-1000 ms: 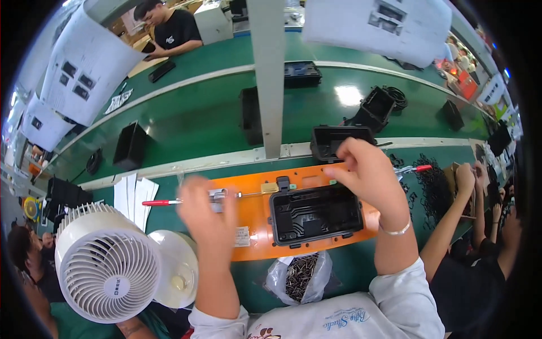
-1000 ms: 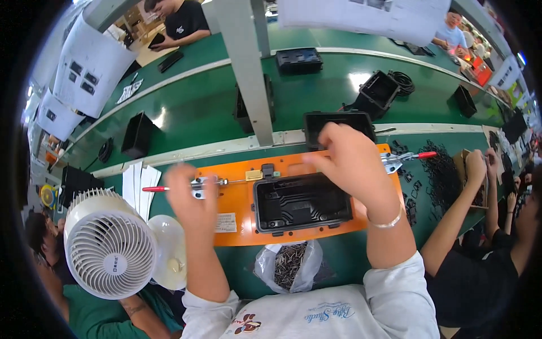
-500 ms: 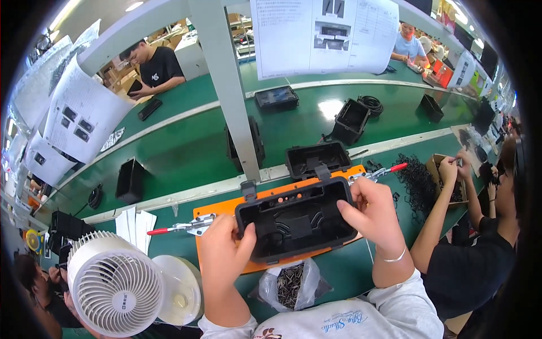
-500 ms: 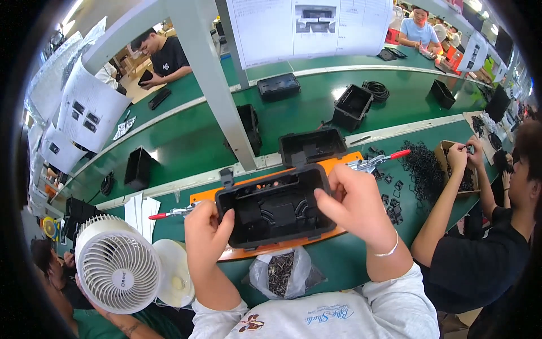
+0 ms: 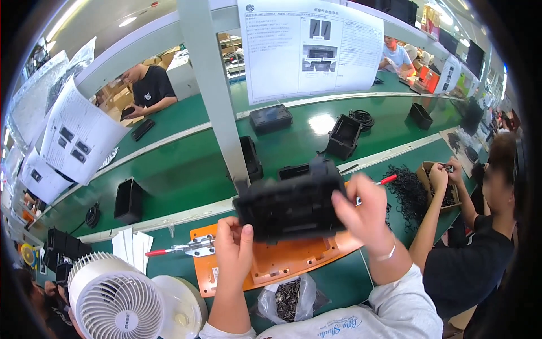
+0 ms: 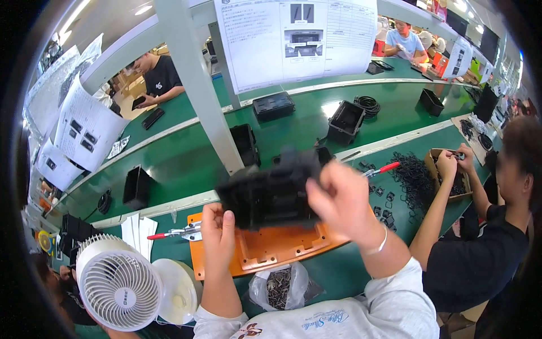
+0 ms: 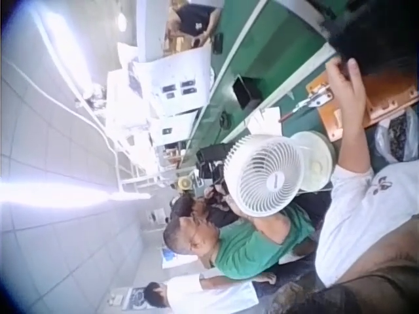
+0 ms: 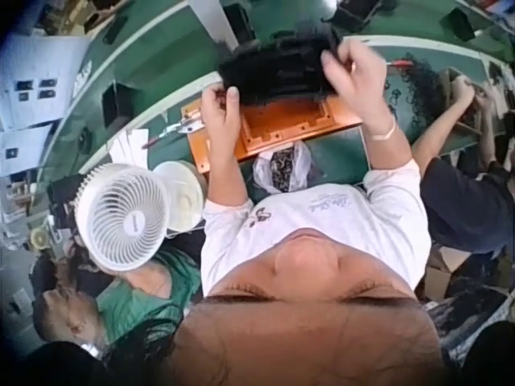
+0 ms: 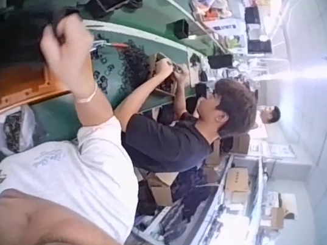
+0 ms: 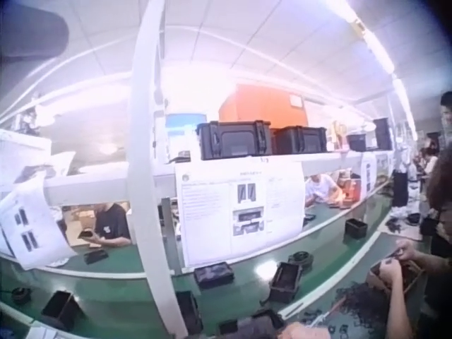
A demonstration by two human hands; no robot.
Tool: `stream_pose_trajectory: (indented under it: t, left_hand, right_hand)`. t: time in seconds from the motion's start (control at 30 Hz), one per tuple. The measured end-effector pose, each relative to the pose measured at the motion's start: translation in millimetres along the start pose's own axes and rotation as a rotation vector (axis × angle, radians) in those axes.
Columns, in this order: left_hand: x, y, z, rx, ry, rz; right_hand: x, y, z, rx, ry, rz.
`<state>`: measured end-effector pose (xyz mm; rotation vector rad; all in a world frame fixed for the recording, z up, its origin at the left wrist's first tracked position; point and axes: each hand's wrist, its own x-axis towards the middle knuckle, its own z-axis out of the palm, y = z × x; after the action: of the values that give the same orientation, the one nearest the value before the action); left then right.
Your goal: Assembling small metal components onto a black plastic casing using a manual assembly jig.
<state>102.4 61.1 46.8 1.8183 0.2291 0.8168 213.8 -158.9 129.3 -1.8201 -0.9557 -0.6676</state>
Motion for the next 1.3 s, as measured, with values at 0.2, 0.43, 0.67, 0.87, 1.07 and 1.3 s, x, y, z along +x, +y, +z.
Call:
stream_pose_trajectory:
  t: [0.2,0.43,0.67,0.87,1.07,1.3]
  left_hand:
    - [-0.9,-7.3,21.7,0.319,-0.143,0.049]
    - [-1.4,-7.5,17.6,0.407,-0.154,0.116]
    - [1.7,-10.5,15.0,0.465,-0.152,0.175]
    - [2.7,-6.4,18.2,0.472,-0.161,0.181]
    - [1.1,-4.6,17.1,0.524,-0.169,0.189]
    - [0.9,-6.8,17.5,0.485,-0.154,0.167]
  right_hand:
    - [86.9,152.1,19.9,0.3,0.102,0.666]
    - [101.5,245.8,65.3,0.164,-0.151,0.92]
    - [94.2,257.9,28.3,-0.905,-1.012,0.897]
    - [91.1,254.6,16.5,-1.031,-0.537,0.396]
    - [79.0,103.2,45.5,-0.726,-0.433,0.186]
    - [54.9,61.0,98.2,-0.614,-0.644,0.128]
